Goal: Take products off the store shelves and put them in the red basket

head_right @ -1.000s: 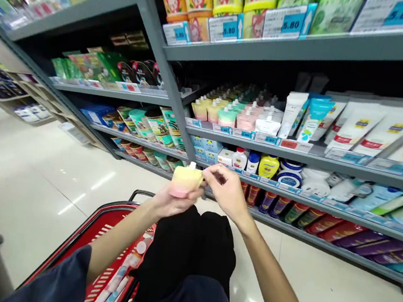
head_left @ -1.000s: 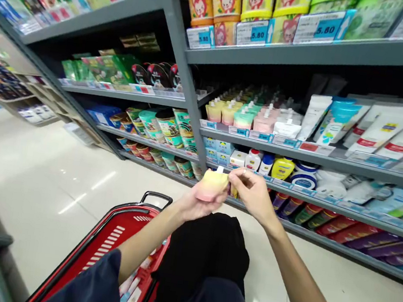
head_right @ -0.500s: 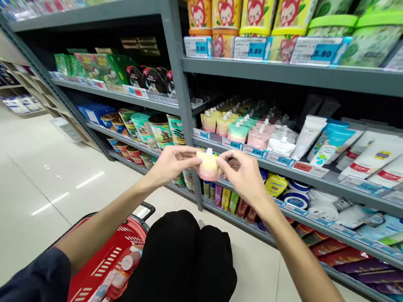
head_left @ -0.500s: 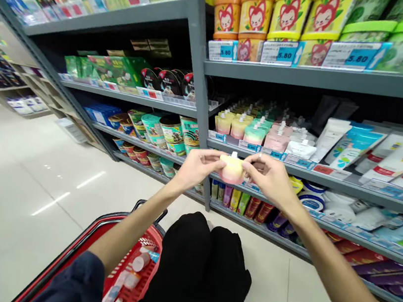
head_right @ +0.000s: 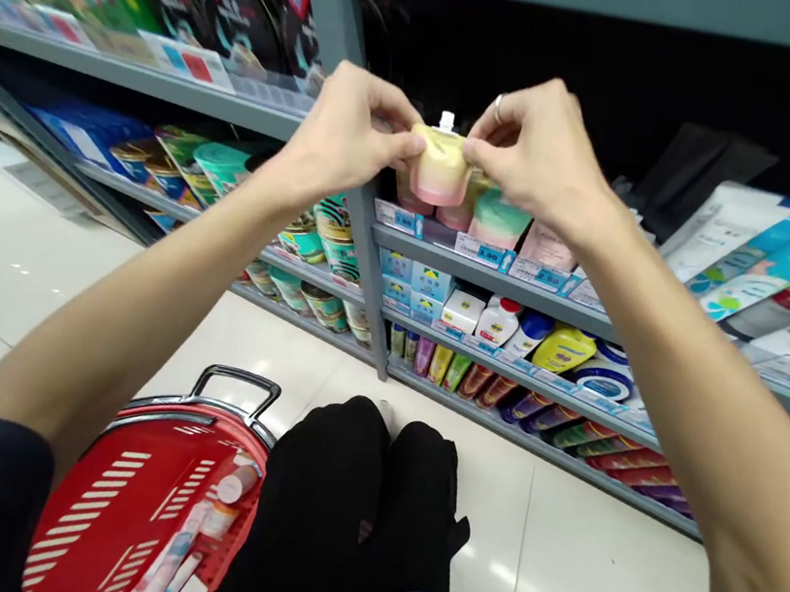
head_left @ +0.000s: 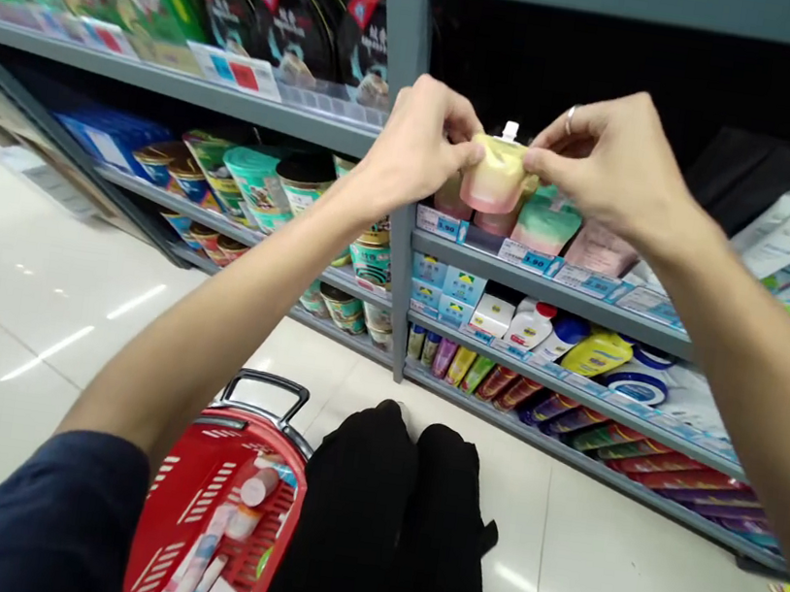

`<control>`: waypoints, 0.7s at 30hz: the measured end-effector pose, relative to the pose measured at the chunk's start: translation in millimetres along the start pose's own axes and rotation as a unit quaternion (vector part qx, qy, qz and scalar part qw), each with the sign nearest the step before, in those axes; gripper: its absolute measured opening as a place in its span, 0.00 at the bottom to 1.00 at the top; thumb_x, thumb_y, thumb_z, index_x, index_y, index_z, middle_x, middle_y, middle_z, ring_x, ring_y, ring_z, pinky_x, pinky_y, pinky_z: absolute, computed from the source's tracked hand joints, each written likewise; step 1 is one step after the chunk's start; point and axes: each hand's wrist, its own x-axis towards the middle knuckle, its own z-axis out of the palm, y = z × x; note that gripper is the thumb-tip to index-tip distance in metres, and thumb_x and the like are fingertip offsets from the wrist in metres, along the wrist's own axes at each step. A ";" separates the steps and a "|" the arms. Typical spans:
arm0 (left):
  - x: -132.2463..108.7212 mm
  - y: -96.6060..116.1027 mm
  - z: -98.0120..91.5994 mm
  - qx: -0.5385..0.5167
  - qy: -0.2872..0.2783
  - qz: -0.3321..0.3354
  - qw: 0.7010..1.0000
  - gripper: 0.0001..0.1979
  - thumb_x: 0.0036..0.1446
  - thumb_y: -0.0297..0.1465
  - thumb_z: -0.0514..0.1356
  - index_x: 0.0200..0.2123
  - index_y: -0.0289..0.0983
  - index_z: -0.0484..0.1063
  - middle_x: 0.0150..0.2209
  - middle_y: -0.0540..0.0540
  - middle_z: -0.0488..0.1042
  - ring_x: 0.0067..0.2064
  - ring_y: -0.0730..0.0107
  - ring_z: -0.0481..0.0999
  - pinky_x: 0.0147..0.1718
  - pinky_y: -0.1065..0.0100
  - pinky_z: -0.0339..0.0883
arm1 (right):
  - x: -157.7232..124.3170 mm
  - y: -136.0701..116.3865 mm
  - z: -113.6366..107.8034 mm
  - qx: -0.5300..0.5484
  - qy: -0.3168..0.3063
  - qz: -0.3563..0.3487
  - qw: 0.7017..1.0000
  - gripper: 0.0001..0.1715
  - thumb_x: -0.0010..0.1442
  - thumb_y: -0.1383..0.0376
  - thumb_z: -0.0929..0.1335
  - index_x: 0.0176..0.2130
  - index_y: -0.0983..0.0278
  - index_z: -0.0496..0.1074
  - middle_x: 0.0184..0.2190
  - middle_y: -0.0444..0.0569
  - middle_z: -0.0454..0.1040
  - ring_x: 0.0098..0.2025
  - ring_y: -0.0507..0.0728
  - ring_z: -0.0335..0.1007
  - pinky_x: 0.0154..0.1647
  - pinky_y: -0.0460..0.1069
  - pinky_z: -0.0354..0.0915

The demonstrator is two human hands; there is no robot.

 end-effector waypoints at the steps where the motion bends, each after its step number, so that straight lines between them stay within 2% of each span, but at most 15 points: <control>1: 0.7 -1.5 1.4 0.048 -0.006 0.014 0.999 0.05 0.55 0.32 0.73 0.35 0.37 0.84 0.32 0.47 0.83 0.34 0.68 0.76 0.45 0.57 0.76 | 1.2 1.4 0.2 -0.031 -0.010 -0.006 0.999 0.03 0.60 0.71 0.76 0.36 0.66 0.85 0.29 0.46 0.83 0.30 0.47 0.72 0.32 0.44 0.63; 4: 2.6 -5.4 5.6 0.125 -0.031 0.021 0.991 0.04 0.56 0.30 0.72 0.37 0.39 0.84 0.32 0.47 0.83 0.33 0.67 0.75 0.41 0.60 0.74 | 4.1 3.6 2.4 -0.113 -0.039 -0.017 0.993 0.05 0.58 0.71 0.75 0.35 0.63 0.85 0.27 0.42 0.82 0.28 0.45 0.68 0.32 0.45 0.63; 6: 3.4 -6.8 8.2 0.147 -0.053 0.011 0.988 0.04 0.57 0.29 0.71 0.37 0.39 0.84 0.33 0.47 0.83 0.35 0.66 0.74 0.43 0.60 0.73 | 5.1 4.6 4.6 -0.146 -0.059 -0.027 0.987 0.06 0.58 0.70 0.74 0.36 0.62 0.85 0.27 0.39 0.82 0.29 0.44 0.69 0.32 0.43 0.63; 8: 3.2 -6.5 10.5 0.187 -0.076 0.012 0.979 0.06 0.60 0.28 0.69 0.40 0.37 0.85 0.36 0.44 0.83 0.36 0.65 0.72 0.47 0.57 0.73 | 5.0 5.9 6.3 -0.159 -0.089 -0.033 0.983 0.08 0.60 0.66 0.71 0.35 0.65 0.83 0.30 0.35 0.84 0.34 0.42 0.73 0.30 0.39 0.61; 11: 2.7 -5.8 13.6 0.237 -0.102 0.013 0.966 0.11 0.62 0.28 0.66 0.45 0.30 0.84 0.39 0.39 0.82 0.37 0.64 0.72 0.52 0.53 0.71 | 4.5 9.3 7.8 -0.152 -0.123 -0.038 0.980 0.18 0.60 0.60 0.66 0.33 0.70 0.82 0.34 0.31 0.84 0.42 0.42 0.76 0.28 0.34 0.54; 13: 3.8 -7.9 16.6 0.247 -0.111 0.007 0.963 0.12 0.61 0.27 0.66 0.45 0.28 0.84 0.38 0.39 0.81 0.37 0.64 0.72 0.53 0.52 0.71 | 4.7 13.0 9.2 -0.139 -0.123 -0.049 0.981 0.14 0.58 0.62 0.69 0.34 0.69 0.83 0.33 0.30 0.84 0.42 0.42 0.77 0.26 0.32 0.50; 16: 7.9 -15.9 23.1 0.230 -0.109 0.001 0.967 0.08 0.59 0.25 0.69 0.43 0.31 0.84 0.34 0.44 0.80 0.34 0.66 0.67 0.54 0.55 0.70 | 5.9 17.9 12.5 -0.122 -0.116 -0.067 0.983 0.05 0.54 0.68 0.74 0.32 0.66 0.83 0.32 0.29 0.84 0.36 0.38 0.77 0.25 0.30 0.47; 21: 13.5 -28.4 32.6 0.164 -0.092 -0.040 0.981 0.07 0.54 0.21 0.72 0.37 0.34 0.82 0.30 0.50 0.79 0.32 0.67 0.62 0.55 0.60 0.67 | 5.2 11.8 15.1 -0.101 -0.121 -0.019 0.987 0.05 0.52 0.72 0.74 0.31 0.72 0.83 0.33 0.33 0.85 0.31 0.35 0.75 0.25 0.29 0.45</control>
